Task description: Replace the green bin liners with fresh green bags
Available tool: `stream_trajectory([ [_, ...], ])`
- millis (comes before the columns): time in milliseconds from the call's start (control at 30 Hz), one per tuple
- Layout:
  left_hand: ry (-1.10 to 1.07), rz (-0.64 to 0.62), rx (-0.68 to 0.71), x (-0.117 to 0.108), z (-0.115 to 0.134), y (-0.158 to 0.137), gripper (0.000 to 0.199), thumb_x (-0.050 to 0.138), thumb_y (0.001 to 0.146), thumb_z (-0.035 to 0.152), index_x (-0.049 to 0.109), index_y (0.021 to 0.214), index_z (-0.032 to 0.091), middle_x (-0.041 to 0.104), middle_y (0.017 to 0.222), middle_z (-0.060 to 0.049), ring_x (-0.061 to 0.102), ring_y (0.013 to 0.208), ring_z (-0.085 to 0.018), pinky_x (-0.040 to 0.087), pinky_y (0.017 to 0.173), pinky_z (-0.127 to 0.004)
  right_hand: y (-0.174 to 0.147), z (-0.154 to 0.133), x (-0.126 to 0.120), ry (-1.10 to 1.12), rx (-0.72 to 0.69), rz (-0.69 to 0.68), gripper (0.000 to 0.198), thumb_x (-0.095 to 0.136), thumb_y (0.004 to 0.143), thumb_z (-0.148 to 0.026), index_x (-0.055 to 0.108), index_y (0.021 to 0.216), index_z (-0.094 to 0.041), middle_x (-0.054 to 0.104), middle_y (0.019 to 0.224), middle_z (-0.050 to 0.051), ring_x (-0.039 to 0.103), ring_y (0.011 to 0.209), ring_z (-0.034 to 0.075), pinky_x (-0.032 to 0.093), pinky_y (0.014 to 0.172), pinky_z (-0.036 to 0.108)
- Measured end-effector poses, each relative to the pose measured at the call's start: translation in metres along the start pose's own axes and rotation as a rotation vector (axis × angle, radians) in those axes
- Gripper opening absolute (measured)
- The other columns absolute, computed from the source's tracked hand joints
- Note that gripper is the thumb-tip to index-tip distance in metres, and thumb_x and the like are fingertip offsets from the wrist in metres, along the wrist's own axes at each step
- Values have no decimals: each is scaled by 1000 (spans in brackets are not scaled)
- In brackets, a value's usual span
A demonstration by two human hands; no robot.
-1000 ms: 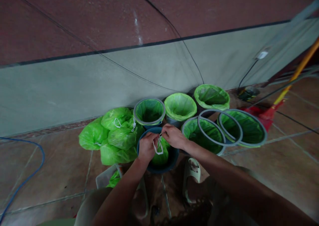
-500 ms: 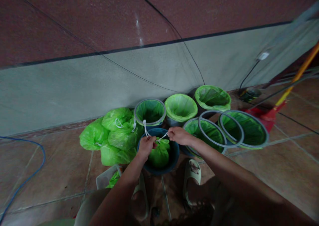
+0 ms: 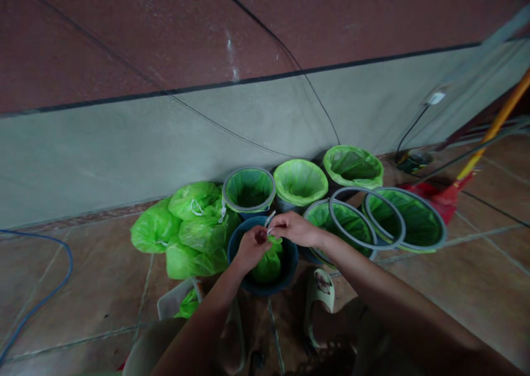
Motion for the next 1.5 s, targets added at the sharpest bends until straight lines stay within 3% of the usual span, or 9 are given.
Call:
stream_trajectory([
  [100,166,-76,72,7,5,-4,15,62,79,30,67,85,16,62,68,1,54,62,-12,41,61,-24,-1,-16,4,196,-63,22,20,67,76,-32,68,87,-15,64,69,-1,54,61,10,42,61,22],
  [233,218,-109,95,11,11,-11,14,49,88,29,59,87,20,60,70,1,56,62,-13,43,61,-24,1,-10,-8,447,-31,287,37,57,84,-37,59,118,-23,68,96,2,57,62,9,45,58,22],
  [333,234,-101,114,9,16,-13,11,45,91,26,54,87,20,59,70,1,57,61,-12,43,60,-23,4,8,2,187,84,191,29,53,81,-21,62,109,-21,68,96,2,57,62,9,44,57,22],
  [533,258,-48,168,4,19,-11,9,46,88,16,55,86,20,59,67,2,58,60,-12,44,61,-23,-1,13,25,-294,-48,1,21,49,75,-5,62,89,-16,69,84,2,63,78,15,46,76,27],
  [833,229,57,71,-8,4,-5,13,51,89,29,61,88,20,62,64,3,53,47,-10,41,50,-21,5,32,44,296,112,-10,16,57,65,-11,59,81,-17,63,66,-4,56,58,10,42,56,21],
  [1000,202,139,-9,-13,10,-5,20,56,87,33,70,84,20,66,63,1,56,49,-11,42,49,-21,6,35,47,374,122,23,26,63,65,-16,62,91,-16,60,63,-5,49,51,8,37,49,20],
  [1200,-40,238,-229,-14,-3,-7,23,58,84,37,67,77,17,54,44,5,45,35,-9,33,38,-21,2,24,33,-150,51,212,48,57,73,-8,58,120,-17,65,75,-2,58,67,12,43,66,24],
  [1400,-308,275,-434,-10,-18,-13,24,61,82,37,62,73,15,55,46,5,43,34,-6,34,40,-19,-9,11,37,-571,0,268,32,53,84,-14,68,111,-21,71,101,5,64,88,17,45,82,28],
  [1500,-286,269,-394,-12,-17,-11,23,61,81,36,61,70,15,54,46,5,45,36,-6,34,41,-19,-9,11,37,-623,-1,251,26,52,84,-14,72,99,-20,71,101,6,64,91,17,44,84,28],
])
Point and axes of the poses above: each hand's wrist, its own y-axis towards the middle knuckle, its own x-axis out of the palm, z = x × y, the point moved 6 cm from there along y, towards the middle knuckle
